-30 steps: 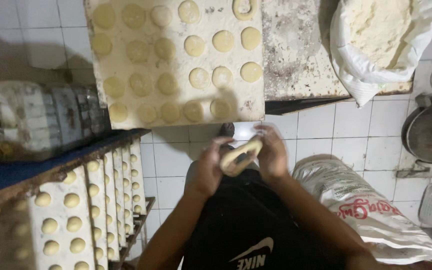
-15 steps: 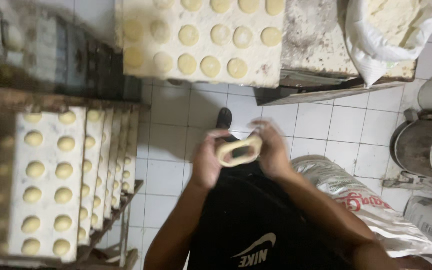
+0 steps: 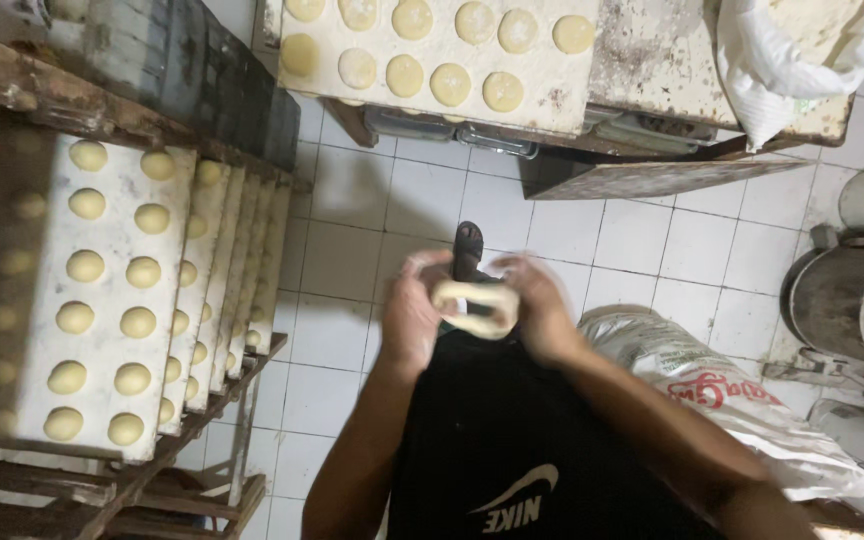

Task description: The person takes rounds of dough from a board, shapes them into rings by hand, and places the shaped rings onto wooden trays. The person then picks up a full tray of dough rings and slides it into a large wooden rack before beginning the process again with a new piece of dough.

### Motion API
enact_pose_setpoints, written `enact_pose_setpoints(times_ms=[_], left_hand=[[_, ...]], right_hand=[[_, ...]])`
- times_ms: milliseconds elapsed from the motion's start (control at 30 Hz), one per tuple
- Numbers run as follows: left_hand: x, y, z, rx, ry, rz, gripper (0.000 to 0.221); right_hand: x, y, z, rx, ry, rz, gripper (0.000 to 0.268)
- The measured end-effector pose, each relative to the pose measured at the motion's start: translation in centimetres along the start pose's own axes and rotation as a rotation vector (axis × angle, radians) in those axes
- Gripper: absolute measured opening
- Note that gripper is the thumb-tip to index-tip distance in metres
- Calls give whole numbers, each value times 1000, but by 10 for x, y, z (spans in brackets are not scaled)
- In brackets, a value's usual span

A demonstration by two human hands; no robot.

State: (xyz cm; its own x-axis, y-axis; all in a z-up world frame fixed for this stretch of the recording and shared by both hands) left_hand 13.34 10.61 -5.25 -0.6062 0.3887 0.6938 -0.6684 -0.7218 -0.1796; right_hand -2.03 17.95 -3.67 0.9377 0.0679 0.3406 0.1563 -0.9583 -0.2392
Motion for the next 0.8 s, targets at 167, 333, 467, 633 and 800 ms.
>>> enact_pose_setpoints(times_ms=[167, 333, 467, 633, 800], left_hand=[[15, -4, -12, -70, -137, -94, 45], [15, -5, -33, -43, -82, -102, 48], [0, 4, -30, -171, -280, -62, 50], [25, 14, -45, -219, -148, -144, 49], [16, 48, 0, -72, -188, -108, 54]], right_hand=[[19, -8, -9, -134, 145, 22, 52], [-30, -12, -22, -131, 265, 262, 42], [13, -20, 10, -12, 129, 71, 46], [-52, -12, -13, -193, 345, 332, 49], [-22, -4, 6, 55, 188, 24, 48]])
Point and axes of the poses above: each hand's wrist, its own y-axis towards the middle knuckle, its own x-axis out of the palm, z = x × y, the point moved 5 cm from there along y, towards the middle knuckle, and after that the axes turned 11 degrees about -z, right-handed, at the moved point
